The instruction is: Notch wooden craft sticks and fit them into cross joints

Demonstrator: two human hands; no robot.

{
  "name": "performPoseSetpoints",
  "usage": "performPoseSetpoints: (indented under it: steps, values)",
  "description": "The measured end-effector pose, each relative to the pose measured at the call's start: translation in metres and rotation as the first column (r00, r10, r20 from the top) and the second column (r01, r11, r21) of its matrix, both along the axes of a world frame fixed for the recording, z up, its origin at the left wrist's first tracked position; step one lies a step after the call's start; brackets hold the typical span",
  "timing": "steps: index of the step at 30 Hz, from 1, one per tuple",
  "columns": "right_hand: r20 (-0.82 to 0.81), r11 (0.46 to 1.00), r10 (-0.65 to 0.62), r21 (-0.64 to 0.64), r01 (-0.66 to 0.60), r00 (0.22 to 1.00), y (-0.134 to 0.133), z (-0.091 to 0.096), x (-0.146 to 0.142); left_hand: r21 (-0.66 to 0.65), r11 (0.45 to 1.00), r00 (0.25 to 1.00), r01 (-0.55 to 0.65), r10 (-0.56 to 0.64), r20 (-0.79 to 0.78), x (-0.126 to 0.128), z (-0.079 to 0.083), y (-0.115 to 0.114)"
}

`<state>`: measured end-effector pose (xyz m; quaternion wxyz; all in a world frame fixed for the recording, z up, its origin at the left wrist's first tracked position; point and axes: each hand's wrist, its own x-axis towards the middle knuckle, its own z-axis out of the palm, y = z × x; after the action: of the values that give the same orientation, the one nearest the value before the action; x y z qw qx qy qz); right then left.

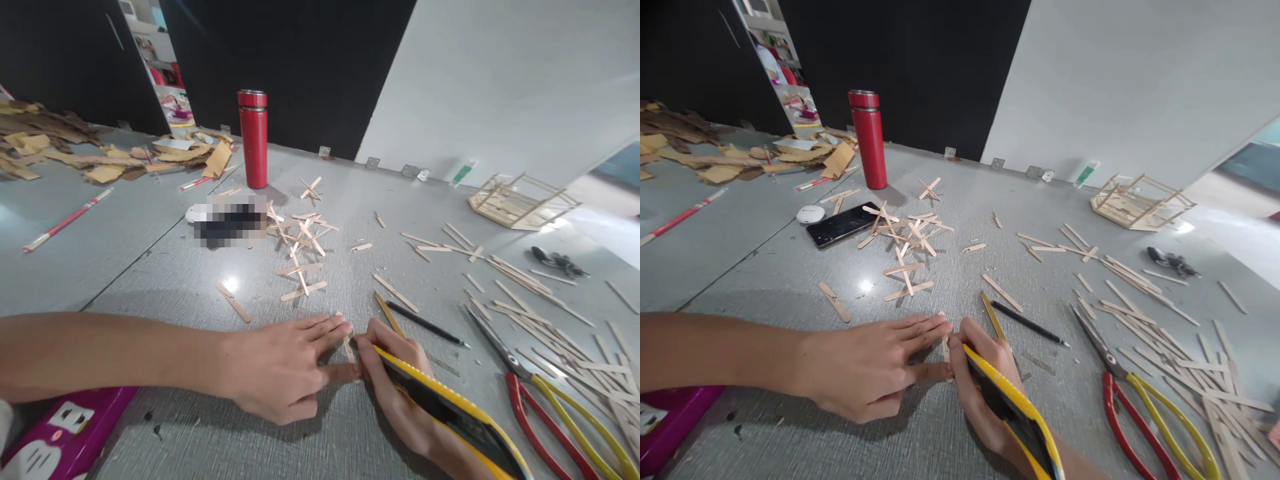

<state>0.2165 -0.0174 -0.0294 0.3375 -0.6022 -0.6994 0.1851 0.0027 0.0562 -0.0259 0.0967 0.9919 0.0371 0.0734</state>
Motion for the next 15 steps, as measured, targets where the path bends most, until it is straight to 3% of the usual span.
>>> performPoseSetpoints:
  steps: [8,15]
  values:
    - [0.024,0.999,0.022,-0.032,-0.022,0.999,0.002,-0.0011,0.0026,-0.001,1.0,1.0,-0.009,0.009,-0.012,0.0007,0.0012,0.0005]
    - [-0.052,0.995,0.01,-0.094,-0.015,0.999,0.0079,0.0009,0.0086,0.01,1.0,1.0,0.005,-0.005,-0.002,-0.0007,0.0,0.0018]
